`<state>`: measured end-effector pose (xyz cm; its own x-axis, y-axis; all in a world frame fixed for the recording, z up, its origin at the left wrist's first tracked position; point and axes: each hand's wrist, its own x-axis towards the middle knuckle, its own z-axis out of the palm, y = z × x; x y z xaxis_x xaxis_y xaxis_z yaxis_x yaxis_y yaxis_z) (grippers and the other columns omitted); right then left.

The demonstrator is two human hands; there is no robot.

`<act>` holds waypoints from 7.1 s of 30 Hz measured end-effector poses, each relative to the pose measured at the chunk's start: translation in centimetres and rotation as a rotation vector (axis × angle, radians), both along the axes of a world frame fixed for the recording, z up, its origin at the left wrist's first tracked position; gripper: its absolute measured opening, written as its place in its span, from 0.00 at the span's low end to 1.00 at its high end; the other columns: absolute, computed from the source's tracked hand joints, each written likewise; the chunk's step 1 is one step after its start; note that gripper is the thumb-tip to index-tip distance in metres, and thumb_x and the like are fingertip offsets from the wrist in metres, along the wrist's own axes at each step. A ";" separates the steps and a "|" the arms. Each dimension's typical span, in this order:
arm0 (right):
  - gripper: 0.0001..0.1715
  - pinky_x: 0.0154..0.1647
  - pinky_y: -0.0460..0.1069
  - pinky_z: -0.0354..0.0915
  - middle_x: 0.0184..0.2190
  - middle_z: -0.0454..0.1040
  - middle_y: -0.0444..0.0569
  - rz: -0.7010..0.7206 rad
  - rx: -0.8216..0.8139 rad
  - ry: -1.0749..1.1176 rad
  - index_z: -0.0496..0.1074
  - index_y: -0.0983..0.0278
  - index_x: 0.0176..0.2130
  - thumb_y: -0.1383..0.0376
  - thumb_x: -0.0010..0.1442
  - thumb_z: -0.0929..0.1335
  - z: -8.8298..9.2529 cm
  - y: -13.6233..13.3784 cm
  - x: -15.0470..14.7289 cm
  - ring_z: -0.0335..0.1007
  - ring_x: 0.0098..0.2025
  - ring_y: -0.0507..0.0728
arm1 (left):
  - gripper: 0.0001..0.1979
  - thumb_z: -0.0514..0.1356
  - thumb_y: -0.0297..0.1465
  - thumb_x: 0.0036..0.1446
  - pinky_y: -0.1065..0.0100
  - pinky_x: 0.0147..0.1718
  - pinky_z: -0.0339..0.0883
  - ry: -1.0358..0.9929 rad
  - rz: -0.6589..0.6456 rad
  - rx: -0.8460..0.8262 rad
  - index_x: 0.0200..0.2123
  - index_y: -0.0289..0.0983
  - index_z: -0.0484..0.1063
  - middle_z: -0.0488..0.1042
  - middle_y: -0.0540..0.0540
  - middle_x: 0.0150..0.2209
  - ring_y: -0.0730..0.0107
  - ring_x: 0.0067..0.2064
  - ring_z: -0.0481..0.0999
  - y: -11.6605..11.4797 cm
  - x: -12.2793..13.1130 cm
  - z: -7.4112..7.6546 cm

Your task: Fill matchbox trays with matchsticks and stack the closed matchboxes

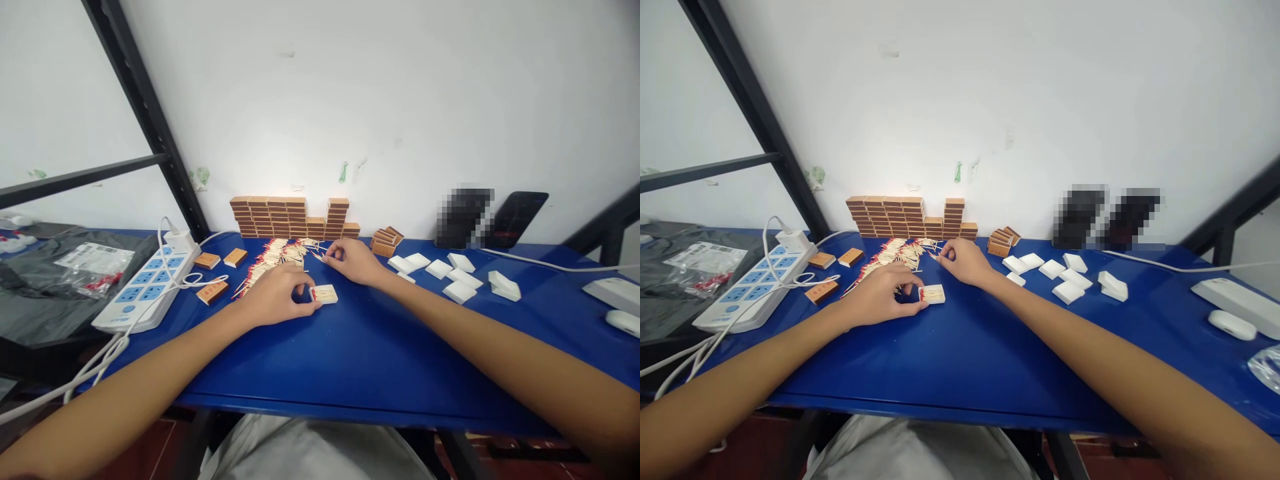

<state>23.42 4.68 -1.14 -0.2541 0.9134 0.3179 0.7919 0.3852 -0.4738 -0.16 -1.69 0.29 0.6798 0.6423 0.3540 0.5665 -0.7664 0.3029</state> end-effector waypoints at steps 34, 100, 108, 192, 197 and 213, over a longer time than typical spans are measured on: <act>0.09 0.32 0.48 0.58 0.30 0.75 0.46 0.053 -0.222 -0.157 0.77 0.62 0.36 0.60 0.65 0.69 0.3 -4.8 4.9 0.67 0.31 0.54 | 0.10 0.69 0.39 0.57 0.64 0.37 0.65 0.002 -0.012 -0.019 0.38 0.40 0.80 0.73 0.50 0.29 0.64 0.37 0.73 -0.1 0.1 0.2; 0.09 0.35 0.49 0.59 0.36 0.75 0.48 0.134 -0.223 -0.202 0.75 0.62 0.37 0.61 0.68 0.68 0.8 -5.8 4.2 0.68 0.35 0.55 | 0.10 0.69 0.40 0.58 0.64 0.37 0.65 0.015 -0.025 0.001 0.38 0.40 0.80 0.74 0.50 0.29 0.64 0.37 0.73 0.2 -0.1 -0.1; 0.08 0.36 0.48 0.58 0.37 0.74 0.49 0.159 -0.093 -0.169 0.74 0.63 0.38 0.62 0.69 0.67 2.0 -6.9 3.7 0.68 0.36 0.55 | 0.10 0.69 0.40 0.58 0.64 0.37 0.65 0.013 -0.017 -0.005 0.38 0.40 0.80 0.74 0.50 0.29 0.65 0.37 0.73 0.0 -0.1 0.1; 0.08 0.37 0.47 0.60 0.38 0.80 0.54 0.148 -0.068 -0.346 0.75 0.66 0.36 0.67 0.68 0.67 1.8 1.7 1.9 0.73 0.39 0.57 | 0.10 0.69 0.40 0.57 0.63 0.37 0.65 0.034 0.135 0.016 0.36 0.40 0.80 0.76 0.48 0.30 0.60 0.38 0.75 0.6 -0.4 -0.1; 0.05 0.39 0.48 0.61 0.41 0.78 0.55 0.144 -0.020 -0.307 0.75 0.66 0.41 0.66 0.67 0.70 0.6 2.9 2.3 0.71 0.39 0.57 | 0.11 0.69 0.41 0.57 0.62 0.37 0.65 0.037 0.140 0.025 0.36 0.39 0.80 0.76 0.48 0.30 0.60 0.38 0.75 0.7 -0.4 -0.2; 0.06 0.36 0.47 0.60 0.37 0.77 0.51 0.378 -0.150 -0.198 0.76 0.66 0.38 0.66 0.67 0.68 3.1 -1.0 0.1 0.70 0.36 0.55 | 0.10 0.69 0.40 0.56 0.63 0.34 0.62 0.041 0.218 0.032 0.34 0.39 0.80 0.77 0.48 0.28 0.59 0.37 0.75 0.5 -0.2 0.3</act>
